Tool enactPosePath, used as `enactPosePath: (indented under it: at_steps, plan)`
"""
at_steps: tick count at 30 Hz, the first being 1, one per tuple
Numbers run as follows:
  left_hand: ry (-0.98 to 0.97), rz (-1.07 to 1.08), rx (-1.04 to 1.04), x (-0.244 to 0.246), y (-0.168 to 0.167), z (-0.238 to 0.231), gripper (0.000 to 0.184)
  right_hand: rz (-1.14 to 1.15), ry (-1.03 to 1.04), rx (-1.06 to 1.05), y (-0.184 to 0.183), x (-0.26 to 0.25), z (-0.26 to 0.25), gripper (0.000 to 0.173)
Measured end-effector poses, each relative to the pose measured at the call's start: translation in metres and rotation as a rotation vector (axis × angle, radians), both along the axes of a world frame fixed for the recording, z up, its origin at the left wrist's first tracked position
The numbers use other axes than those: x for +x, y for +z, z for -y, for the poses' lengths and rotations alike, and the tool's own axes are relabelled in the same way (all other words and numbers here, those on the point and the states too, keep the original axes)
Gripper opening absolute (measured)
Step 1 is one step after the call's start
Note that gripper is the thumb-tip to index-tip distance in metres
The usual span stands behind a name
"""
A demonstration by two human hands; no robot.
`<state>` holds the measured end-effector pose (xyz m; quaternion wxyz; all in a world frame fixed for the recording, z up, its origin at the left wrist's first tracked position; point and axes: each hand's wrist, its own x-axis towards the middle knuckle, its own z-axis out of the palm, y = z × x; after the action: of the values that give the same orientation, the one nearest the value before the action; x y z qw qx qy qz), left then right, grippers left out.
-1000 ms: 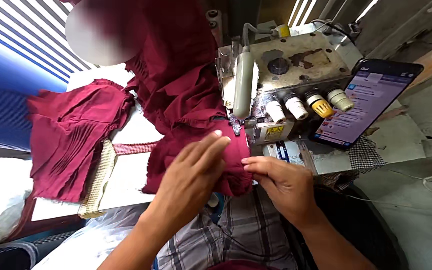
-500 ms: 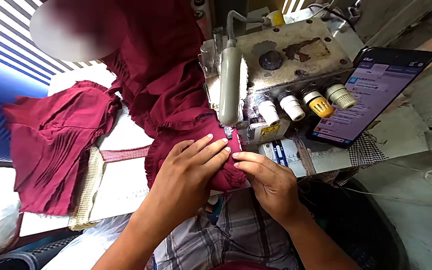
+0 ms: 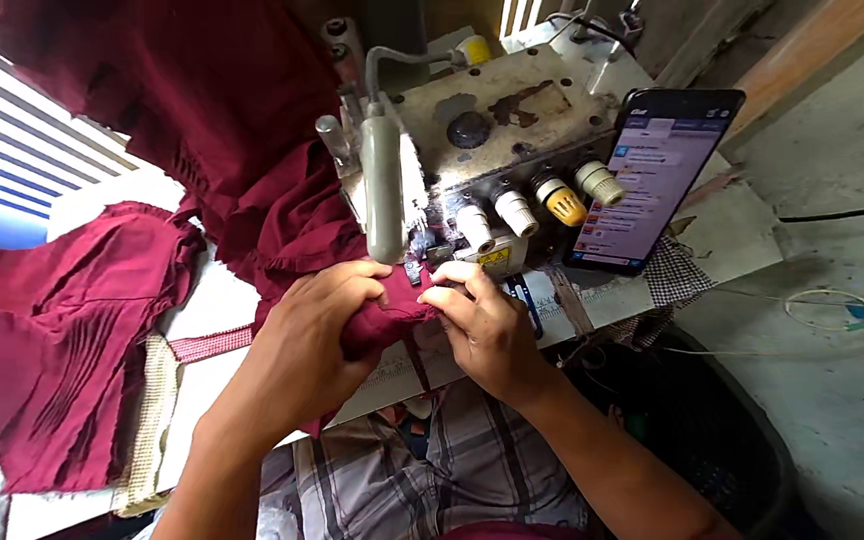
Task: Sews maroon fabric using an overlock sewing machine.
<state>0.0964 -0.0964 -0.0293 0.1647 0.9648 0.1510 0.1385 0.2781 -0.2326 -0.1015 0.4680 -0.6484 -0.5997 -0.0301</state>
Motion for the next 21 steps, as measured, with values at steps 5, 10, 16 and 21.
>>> enactPosePath:
  at_steps: [5,10,16,21]
  plan:
    - [0.103,0.100,-0.117,-0.030,0.009,0.003,0.039,0.098,0.054,-0.061,0.011,0.007,-0.004,0.014]
    - [0.239,0.184,0.002,-0.060,0.042,0.018,0.025,0.096,0.169,-0.161,0.034,0.015,-0.010,0.013]
    - [0.191,0.356,0.007,-0.035,0.058,0.051,0.022,-0.028,0.433,-0.147,0.082,0.020,-0.014,0.010]
    - [0.358,0.372,-0.011,0.012,0.024,0.048,0.061,-0.024,0.310,-0.058,0.093,0.027,-0.017,0.011]
